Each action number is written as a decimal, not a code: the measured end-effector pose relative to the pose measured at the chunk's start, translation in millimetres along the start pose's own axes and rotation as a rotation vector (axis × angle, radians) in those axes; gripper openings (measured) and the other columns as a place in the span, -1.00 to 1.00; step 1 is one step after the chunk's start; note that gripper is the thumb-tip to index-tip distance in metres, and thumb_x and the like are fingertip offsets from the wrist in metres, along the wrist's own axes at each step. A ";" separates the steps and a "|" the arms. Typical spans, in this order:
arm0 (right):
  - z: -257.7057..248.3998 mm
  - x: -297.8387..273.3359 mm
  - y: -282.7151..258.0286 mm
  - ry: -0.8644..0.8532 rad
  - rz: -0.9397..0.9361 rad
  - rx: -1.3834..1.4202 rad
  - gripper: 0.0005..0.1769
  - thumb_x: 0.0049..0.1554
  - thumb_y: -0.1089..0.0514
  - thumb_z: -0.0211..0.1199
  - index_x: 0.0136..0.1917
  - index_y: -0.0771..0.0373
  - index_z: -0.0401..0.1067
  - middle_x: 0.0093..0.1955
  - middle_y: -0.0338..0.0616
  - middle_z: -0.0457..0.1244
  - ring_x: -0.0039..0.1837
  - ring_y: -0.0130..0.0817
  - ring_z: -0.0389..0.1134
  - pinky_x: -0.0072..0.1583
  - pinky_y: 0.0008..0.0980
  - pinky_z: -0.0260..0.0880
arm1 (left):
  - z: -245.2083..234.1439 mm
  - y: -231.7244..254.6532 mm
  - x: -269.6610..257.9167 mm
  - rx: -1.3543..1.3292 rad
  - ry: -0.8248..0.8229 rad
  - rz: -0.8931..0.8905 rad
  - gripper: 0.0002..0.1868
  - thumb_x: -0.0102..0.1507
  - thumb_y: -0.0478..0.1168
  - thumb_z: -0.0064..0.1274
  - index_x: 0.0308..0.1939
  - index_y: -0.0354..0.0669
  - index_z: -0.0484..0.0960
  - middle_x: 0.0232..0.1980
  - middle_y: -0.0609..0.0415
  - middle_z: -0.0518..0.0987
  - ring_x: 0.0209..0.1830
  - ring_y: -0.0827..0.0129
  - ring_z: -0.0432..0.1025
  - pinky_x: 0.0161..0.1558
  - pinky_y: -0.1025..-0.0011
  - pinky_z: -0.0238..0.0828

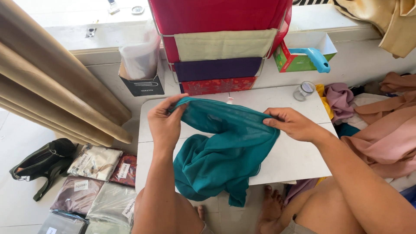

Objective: The person unfolds a green cloth, cleans it thoroughly with a lint roller, and then folds it neatly on a small table.

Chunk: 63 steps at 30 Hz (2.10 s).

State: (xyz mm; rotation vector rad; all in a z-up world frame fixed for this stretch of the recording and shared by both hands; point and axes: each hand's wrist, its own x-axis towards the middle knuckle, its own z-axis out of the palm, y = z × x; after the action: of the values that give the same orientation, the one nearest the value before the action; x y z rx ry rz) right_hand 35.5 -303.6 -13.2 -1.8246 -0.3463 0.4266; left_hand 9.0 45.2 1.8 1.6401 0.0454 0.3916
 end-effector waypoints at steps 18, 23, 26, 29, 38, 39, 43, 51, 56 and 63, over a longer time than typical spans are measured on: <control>-77.4 -32.0 22.6 -0.250 0.120 -0.155 -0.69 0.00 0.08 0.49 -0.34 0.27 0.42 -0.39 -0.30 0.16 -0.30 -0.48 0.12 -0.22 -0.48 0.16 | -127.8 -4.3 12.9 0.046 0.781 -0.046 -0.90 0.49 -0.13 -0.13 0.01 0.13 0.51 -0.15 0.32 0.40 -0.20 0.65 0.31 -0.04 0.57 0.40; -117.1 -53.8 31.0 -0.101 0.139 -0.045 -0.76 0.10 0.24 0.40 -0.32 0.30 0.39 -0.34 -0.33 0.16 -0.27 -0.55 0.07 -0.22 -0.52 0.09 | -241.6 -123.2 28.4 -0.057 1.151 0.129 -0.67 0.43 -0.05 -0.14 0.27 0.12 0.44 0.13 0.04 0.65 0.18 0.19 0.70 0.25 0.14 0.70; -125.9 -66.0 21.8 0.105 0.197 -0.184 -0.92 0.06 0.32 0.43 -0.20 0.39 0.58 -0.36 -0.25 0.22 -0.29 -0.52 0.06 -0.25 -0.51 0.03 | -289.3 -159.7 24.2 -0.311 1.330 0.039 -0.50 0.36 0.12 -0.17 0.36 0.17 0.32 0.33 -0.14 0.65 0.24 -0.13 0.79 0.23 -0.06 0.88; -133.4 -69.8 39.0 0.461 -0.025 -0.297 -0.71 0.01 0.50 0.29 0.02 0.32 0.50 -0.13 -0.21 0.31 -0.10 -0.50 0.24 -0.02 -0.55 0.23 | -287.0 -156.6 21.1 -0.206 1.476 -0.131 -0.47 0.27 0.16 -0.26 0.22 0.04 0.47 0.12 0.04 0.74 0.11 0.25 0.77 -0.03 0.40 0.96; -55.8 -42.6 3.2 0.210 -0.055 -0.426 -0.79 -0.01 0.31 0.42 -0.05 0.29 0.57 -0.22 -0.26 0.35 -0.18 -0.50 0.27 -0.09 -0.51 0.31 | -127.8 -33.0 10.3 0.590 0.517 0.096 -0.81 0.50 -0.35 0.06 0.15 0.01 0.50 0.13 -0.07 0.39 0.07 0.15 0.40 -0.02 0.15 0.49; -43.5 -38.3 1.4 0.211 -0.055 -0.426 -0.79 -0.01 0.31 0.42 -0.05 0.29 0.57 -0.22 -0.26 0.35 -0.18 -0.50 0.27 -0.09 -0.51 0.31 | -97.1 -18.3 2.8 0.589 0.517 0.097 -0.81 0.50 -0.35 0.06 0.15 0.01 0.50 0.13 -0.07 0.39 0.07 0.15 0.40 -0.02 0.15 0.49; 2.8 -21.6 -14.0 0.148 -0.138 -0.330 -0.83 0.04 0.21 0.47 -0.05 0.07 0.67 -0.30 -0.27 0.45 -0.16 -0.52 0.44 -0.05 -0.43 0.49 | 20.2 16.8 -33.1 0.270 -0.410 0.409 -0.73 0.13 -0.50 0.25 -0.21 -0.02 0.72 0.27 -0.11 0.50 0.25 -0.21 0.45 0.25 -0.07 0.33; 23.4 -4.5 -30.7 0.156 -0.102 -0.402 -0.96 0.11 0.14 0.41 -0.13 0.04 0.65 -0.42 -0.25 0.39 -0.49 -0.46 0.24 -0.32 -0.47 0.33 | 81.4 -5.9 -32.7 0.568 -0.725 0.314 -0.72 0.24 -0.26 0.20 -0.01 0.23 0.68 -0.01 0.23 0.66 0.07 0.19 0.59 0.04 0.15 0.57; 2.6 1.8 -15.2 0.137 0.024 -0.453 -0.92 0.11 0.13 0.35 -0.10 0.07 0.62 -0.34 -0.19 0.39 -0.38 -0.34 0.37 -0.24 -0.33 0.41 | 69.9 -15.3 -19.0 0.773 -0.445 0.364 -0.75 0.21 -0.23 0.21 -0.09 0.31 0.69 -0.17 0.38 0.60 -0.05 0.35 0.57 -0.04 0.28 0.59; -22.6 -5.4 -5.5 0.286 0.022 -0.626 -0.80 0.05 0.24 0.26 -0.04 0.12 0.61 -0.18 -0.08 0.45 -0.21 -0.12 0.49 -0.11 -0.20 0.50 | 9.8 -7.3 2.7 0.720 -0.253 0.396 -0.79 0.22 -0.26 0.23 -0.12 0.20 0.72 -0.20 0.12 0.65 -0.09 0.04 0.57 -0.06 0.07 0.52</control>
State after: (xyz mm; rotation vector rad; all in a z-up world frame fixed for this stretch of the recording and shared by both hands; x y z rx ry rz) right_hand 40.9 -323.7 -1.4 -2.4642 -0.2773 0.0612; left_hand 15.7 37.3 -5.3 2.4108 -0.3730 0.4971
